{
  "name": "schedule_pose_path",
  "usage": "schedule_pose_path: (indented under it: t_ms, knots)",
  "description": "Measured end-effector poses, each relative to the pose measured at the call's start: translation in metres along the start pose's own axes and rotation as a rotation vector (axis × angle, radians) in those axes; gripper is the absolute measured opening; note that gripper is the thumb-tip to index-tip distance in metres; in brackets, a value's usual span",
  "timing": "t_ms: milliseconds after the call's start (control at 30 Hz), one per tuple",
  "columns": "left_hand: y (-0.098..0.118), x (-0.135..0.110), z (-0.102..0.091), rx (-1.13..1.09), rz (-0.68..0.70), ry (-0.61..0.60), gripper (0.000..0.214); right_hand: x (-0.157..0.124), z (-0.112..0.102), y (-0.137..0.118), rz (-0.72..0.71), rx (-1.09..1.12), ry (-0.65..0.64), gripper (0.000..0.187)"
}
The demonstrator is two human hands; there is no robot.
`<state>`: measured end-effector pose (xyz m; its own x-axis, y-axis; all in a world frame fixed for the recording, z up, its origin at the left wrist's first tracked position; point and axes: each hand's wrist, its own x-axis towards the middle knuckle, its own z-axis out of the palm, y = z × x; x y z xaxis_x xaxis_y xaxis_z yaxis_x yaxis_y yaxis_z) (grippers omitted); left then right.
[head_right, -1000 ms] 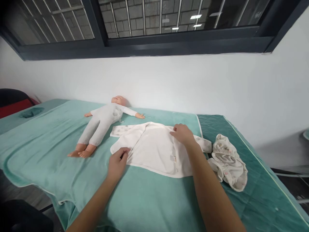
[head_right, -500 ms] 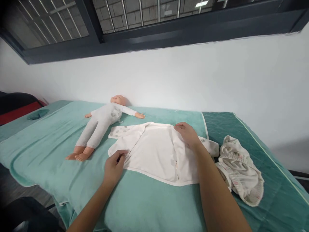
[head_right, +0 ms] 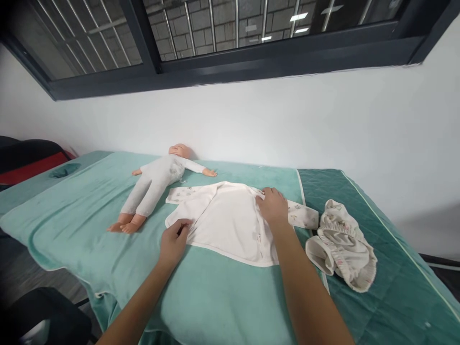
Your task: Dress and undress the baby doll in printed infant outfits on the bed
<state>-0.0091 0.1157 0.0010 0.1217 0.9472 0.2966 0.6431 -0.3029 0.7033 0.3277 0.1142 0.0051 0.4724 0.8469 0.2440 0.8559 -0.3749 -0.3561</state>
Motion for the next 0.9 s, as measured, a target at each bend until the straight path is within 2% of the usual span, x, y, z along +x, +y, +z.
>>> schedule_pose_path:
  t_ms: [100,200,300,367,500,567,633,700,800,900]
  knots:
    - [0.001,0.0,-0.001,-0.003,0.012,-0.002,0.026,0.002,-0.003,0.003,0.066,0.021,-0.057,0.035]
    - [0.002,-0.001,-0.001,-0.009,0.009,-0.005,0.027,0.003,-0.008,0.008,0.145,0.001,-0.105,0.048]
    - [0.003,-0.001,-0.001,-0.006,0.008,0.001,0.027,0.004,-0.014,0.018,0.194,-0.019,-0.076,0.067]
    - [0.003,-0.001,-0.001,-0.005,0.006,0.003,0.026,0.005,-0.017,0.024,0.21,-0.018,-0.047,0.071]
    - [0.002,0.0,-0.001,0.002,-0.003,-0.006,0.026,0.006,-0.019,0.031,0.22,0.095,-0.039,0.048]
    - [0.001,0.0,-0.001,0.008,-0.009,-0.002,0.026,0.006,-0.018,0.031,0.241,0.196,0.082,0.038]
    - [0.001,0.0,0.0,0.008,-0.011,0.004,0.025,0.004,-0.016,0.029,0.255,0.247,0.216,0.037]
    - [0.001,0.0,0.0,0.003,-0.01,0.004,0.025,0.003,-0.015,0.028,0.208,0.231,0.288,0.037]
    - [0.001,-0.001,0.0,-0.001,-0.008,0.0,0.025,0.003,-0.011,0.025,0.015,0.211,0.35,0.035]
    - [0.0,-0.001,0.001,0.005,-0.004,0.005,0.026,0.001,-0.004,0.016,-0.128,0.263,0.293,0.04]
